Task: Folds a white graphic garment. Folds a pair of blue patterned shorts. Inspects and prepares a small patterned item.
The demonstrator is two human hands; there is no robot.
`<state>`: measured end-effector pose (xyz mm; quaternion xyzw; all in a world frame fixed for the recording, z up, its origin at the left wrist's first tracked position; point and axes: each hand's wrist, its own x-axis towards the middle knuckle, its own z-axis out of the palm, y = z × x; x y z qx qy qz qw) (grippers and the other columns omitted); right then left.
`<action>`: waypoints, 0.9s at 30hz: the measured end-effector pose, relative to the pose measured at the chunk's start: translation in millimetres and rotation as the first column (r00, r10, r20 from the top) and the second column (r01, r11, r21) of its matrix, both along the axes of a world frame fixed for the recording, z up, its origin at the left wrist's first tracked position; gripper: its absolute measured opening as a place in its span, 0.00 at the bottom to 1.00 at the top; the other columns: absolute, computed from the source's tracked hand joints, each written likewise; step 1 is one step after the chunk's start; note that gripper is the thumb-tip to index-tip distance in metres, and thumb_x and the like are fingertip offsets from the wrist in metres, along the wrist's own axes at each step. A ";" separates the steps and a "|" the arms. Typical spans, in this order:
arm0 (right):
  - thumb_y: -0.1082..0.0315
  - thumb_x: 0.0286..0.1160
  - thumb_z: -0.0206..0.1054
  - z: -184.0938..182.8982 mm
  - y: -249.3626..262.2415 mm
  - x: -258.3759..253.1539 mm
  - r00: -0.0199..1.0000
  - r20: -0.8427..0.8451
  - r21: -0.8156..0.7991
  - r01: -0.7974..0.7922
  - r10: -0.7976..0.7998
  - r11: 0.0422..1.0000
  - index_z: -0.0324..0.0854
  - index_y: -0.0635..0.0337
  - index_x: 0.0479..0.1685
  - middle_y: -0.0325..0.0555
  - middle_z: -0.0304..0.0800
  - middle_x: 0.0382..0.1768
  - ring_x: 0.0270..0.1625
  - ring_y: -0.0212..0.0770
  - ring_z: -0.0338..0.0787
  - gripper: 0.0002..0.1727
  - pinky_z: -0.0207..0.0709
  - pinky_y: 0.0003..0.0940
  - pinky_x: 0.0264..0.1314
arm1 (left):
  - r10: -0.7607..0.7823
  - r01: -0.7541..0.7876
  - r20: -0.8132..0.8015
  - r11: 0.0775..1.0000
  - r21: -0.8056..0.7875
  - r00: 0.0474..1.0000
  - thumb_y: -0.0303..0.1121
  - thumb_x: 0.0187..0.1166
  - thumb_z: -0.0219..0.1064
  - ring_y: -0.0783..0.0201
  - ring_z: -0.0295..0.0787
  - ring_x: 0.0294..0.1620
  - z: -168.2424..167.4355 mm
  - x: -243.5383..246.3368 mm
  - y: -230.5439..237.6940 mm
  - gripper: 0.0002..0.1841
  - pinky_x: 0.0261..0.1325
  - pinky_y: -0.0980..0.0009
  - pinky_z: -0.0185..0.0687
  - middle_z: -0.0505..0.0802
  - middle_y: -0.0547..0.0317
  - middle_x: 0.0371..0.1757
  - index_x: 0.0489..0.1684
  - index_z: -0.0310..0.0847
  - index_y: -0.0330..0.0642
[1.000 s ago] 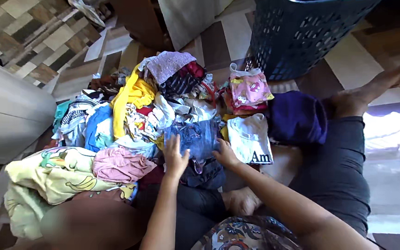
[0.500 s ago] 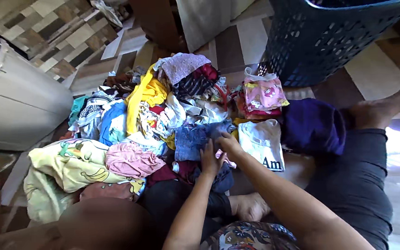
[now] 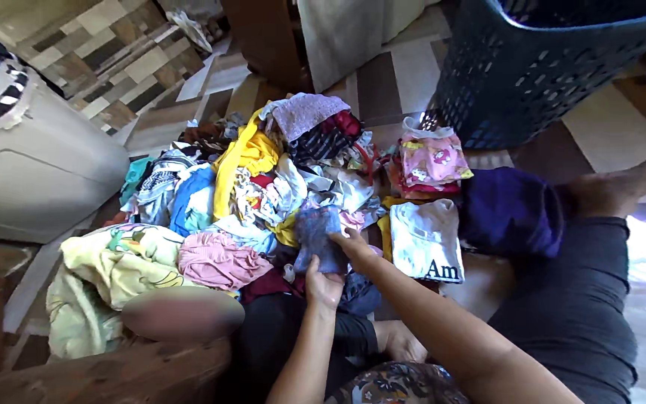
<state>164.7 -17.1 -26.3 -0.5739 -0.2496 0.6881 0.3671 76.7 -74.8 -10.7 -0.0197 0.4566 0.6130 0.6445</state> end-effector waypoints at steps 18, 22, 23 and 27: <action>0.75 0.81 0.60 40.1 -64.9 145.1 0.999 -0.022 0.221 -0.033 0.039 0.975 0.65 0.62 0.80 0.48 0.87 0.57 0.52 0.35 0.89 0.27 0.85 0.36 0.57 | -0.542 0.577 -0.297 0.816 0.037 0.786 0.52 0.94 0.36 0.65 0.92 0.47 6.1 40.6 -20.3 0.26 0.49 0.62 0.91 0.93 0.58 0.46 0.65 0.74 0.42; 0.78 0.73 0.57 4.6 -86.5 214.8 0.963 0.012 0.132 0.265 -0.269 0.955 0.69 0.62 0.76 0.48 0.89 0.49 0.45 0.37 0.91 0.27 0.87 0.38 0.48 | -0.699 0.854 -0.606 0.517 -0.061 0.380 0.29 0.89 0.53 0.60 0.88 0.55 -21.5 82.2 -20.2 0.22 0.60 0.61 0.86 0.88 0.43 0.60 0.78 0.66 0.28; 0.80 0.72 0.57 -1.9 -91.7 232.2 0.947 0.053 0.090 0.312 -0.318 0.946 0.70 0.62 0.74 0.48 0.89 0.48 0.44 0.37 0.90 0.27 0.86 0.38 0.47 | -0.674 0.892 -0.678 0.448 -0.062 0.292 0.28 0.88 0.55 0.58 0.89 0.56 -29.2 90.6 -21.8 0.23 0.61 0.60 0.85 0.88 0.40 0.61 0.80 0.65 0.26; 0.82 0.69 0.58 -28.7 -97.7 282.8 0.900 0.262 -0.071 0.378 -0.348 0.923 0.75 0.64 0.70 0.55 0.86 0.55 0.52 0.45 0.86 0.25 0.81 0.47 0.53 | -0.413 0.972 -0.909 0.187 -0.144 -0.055 0.28 0.81 0.63 0.46 0.75 0.81 -62.3 108.8 -21.6 0.28 0.85 0.56 0.67 0.80 0.32 0.77 0.81 0.67 0.23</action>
